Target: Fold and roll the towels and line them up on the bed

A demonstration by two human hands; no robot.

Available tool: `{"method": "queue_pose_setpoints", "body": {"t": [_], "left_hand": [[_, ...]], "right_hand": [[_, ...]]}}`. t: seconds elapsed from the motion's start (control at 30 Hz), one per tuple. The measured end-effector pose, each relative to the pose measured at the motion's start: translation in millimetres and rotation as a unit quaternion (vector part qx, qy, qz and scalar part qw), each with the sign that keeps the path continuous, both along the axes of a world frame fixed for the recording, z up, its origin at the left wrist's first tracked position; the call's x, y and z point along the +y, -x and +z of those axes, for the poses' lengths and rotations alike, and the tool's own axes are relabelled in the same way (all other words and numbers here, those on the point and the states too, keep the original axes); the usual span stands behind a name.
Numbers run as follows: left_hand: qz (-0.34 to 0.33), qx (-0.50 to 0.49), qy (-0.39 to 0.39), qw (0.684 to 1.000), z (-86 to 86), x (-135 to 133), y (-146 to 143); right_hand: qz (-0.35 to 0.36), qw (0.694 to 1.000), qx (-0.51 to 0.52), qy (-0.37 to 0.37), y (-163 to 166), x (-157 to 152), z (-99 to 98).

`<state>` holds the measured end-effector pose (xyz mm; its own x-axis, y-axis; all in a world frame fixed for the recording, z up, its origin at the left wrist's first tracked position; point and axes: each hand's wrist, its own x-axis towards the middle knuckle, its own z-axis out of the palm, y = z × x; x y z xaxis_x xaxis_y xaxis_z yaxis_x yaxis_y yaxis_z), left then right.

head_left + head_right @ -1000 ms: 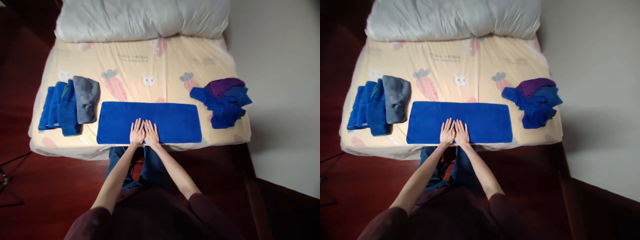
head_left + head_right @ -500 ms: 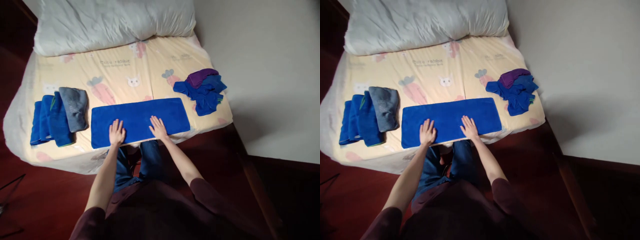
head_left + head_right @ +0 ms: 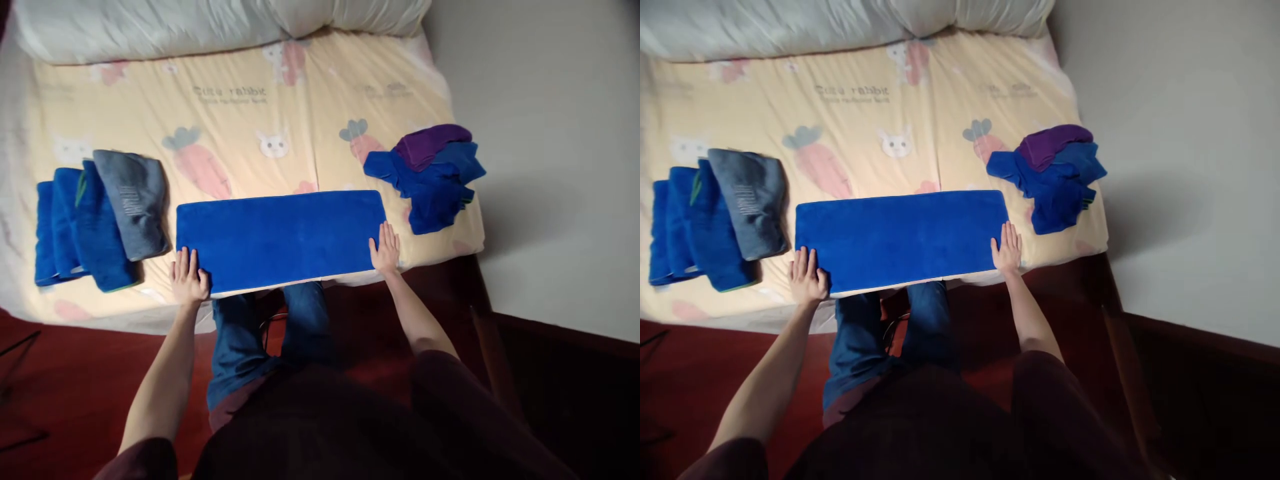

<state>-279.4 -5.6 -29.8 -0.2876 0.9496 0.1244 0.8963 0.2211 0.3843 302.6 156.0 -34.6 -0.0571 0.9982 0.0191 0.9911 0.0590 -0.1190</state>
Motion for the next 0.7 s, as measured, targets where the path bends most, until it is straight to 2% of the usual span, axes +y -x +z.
{"method": "queue_pose_setpoints", "body": {"t": [0.13, 0.23, 0.33, 0.43, 0.5, 0.57, 0.63, 0.7], "left_hand": [[0.006, -0.006, 0.013, 1.0, 6.7, -3, -1], [-0.009, -0.005, 0.021, 1.0, 22.7, 2, -9], [-0.055, -0.005, 0.008, 0.998, 43.3, 27, -34], [-0.131, -0.008, -0.013, 0.991, 54.3, 74, -79], [-0.181, -0.015, -0.007, 0.983, 49.5, 107, -112], [-0.188, -0.03, 0.019, 0.982, 35.4, 133, -139], [-0.159, -0.046, 0.036, 0.986, 17.1, 147, -154], [-0.145, -0.056, 0.028, 0.987, 2.0, 152, -156]], "right_hand": [[-0.021, 0.998, -0.019, 0.055, 3, 1, 9.9], [-0.027, 0.996, -0.024, 0.083, 27, 11, 30.9], [0.059, 0.998, 0.01, 0.033, 88, 25, 54.7], [0.165, 0.983, 0.073, 0.013, 181, 35, 62.1], [0.236, 0.966, 0.1, 0.03, 242, 37, 53.0], [0.262, 0.957, 0.109, 0.065, 288, 35, 36.6], [0.253, 0.957, 0.114, 0.086, 312, 33, 19.7], [0.246, 0.957, 0.124, 0.09, 317, 32, 8.4]]}}
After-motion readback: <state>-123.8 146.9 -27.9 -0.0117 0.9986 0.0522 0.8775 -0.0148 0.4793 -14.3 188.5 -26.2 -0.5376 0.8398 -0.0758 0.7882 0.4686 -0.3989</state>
